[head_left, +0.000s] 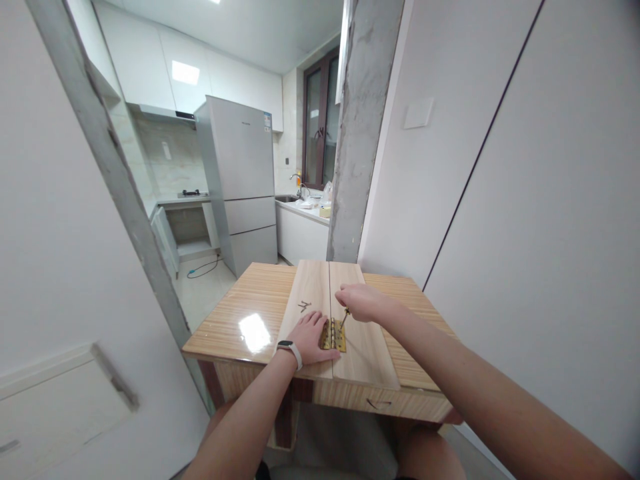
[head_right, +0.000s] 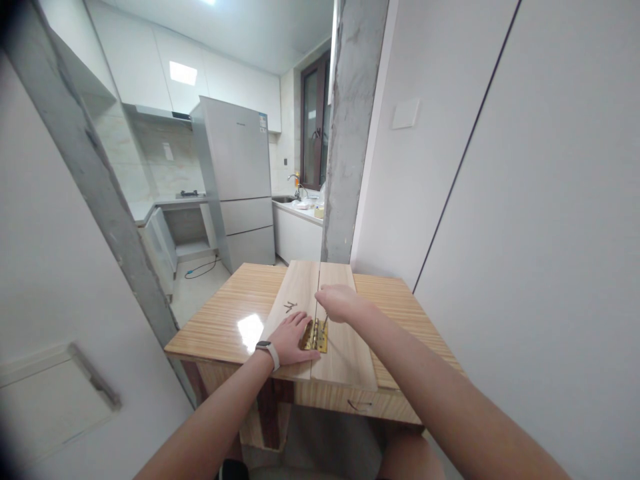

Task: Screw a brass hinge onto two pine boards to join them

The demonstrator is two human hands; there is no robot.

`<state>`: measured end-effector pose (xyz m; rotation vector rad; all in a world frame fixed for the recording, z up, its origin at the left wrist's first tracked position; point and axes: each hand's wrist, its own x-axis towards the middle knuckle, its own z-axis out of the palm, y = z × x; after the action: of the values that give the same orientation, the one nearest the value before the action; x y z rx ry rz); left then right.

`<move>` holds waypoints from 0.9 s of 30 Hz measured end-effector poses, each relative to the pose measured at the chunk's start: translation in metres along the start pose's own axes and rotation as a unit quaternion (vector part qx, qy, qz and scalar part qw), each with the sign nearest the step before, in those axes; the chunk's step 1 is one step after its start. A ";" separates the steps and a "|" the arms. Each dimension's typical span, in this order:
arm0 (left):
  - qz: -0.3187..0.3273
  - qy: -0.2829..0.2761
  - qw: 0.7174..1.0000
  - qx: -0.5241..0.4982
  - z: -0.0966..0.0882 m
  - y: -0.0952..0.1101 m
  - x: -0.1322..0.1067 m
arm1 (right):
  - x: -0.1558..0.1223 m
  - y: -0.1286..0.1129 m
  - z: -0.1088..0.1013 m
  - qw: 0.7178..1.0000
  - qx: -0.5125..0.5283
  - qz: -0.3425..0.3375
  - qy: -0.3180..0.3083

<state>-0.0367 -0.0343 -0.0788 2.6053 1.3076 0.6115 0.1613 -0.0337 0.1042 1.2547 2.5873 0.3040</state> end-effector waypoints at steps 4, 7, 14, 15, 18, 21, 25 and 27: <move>-0.001 0.003 1.000 0.000 0.000 0.001 0.000 | 0.002 -0.001 0.000 1.000 0.005 0.000 0.000; 0.001 0.002 1.000 0.001 0.000 0.000 0.001 | 0.004 -0.002 0.001 1.000 0.007 0.011 0.003; -0.002 -0.005 1.000 0.004 -0.001 0.000 0.001 | 0.006 -0.002 0.004 0.999 0.016 0.035 0.010; -0.003 -0.005 1.000 0.004 -0.001 0.001 0.000 | 0.006 -0.002 0.004 0.999 0.016 0.033 0.008; -0.004 -0.004 1.000 0.006 -0.002 0.002 0.000 | 0.004 -0.002 0.002 1.000 0.016 0.017 0.009; -0.004 -0.004 1.000 0.004 -0.003 0.002 0.000 | 0.002 -0.001 0.001 1.000 0.020 0.003 0.000; -0.007 -0.006 1.000 0.000 -0.003 0.002 0.000 | 0.002 -0.001 0.000 1.000 0.024 0.005 -0.009; -0.008 -0.008 1.000 -0.002 -0.003 0.002 0.000 | 0.002 -0.002 0.000 1.000 0.024 0.011 -0.002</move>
<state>-0.0367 -0.0357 -0.0757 2.5895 1.3194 0.5902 0.1587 -0.0328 0.1031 1.2999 2.5926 0.2450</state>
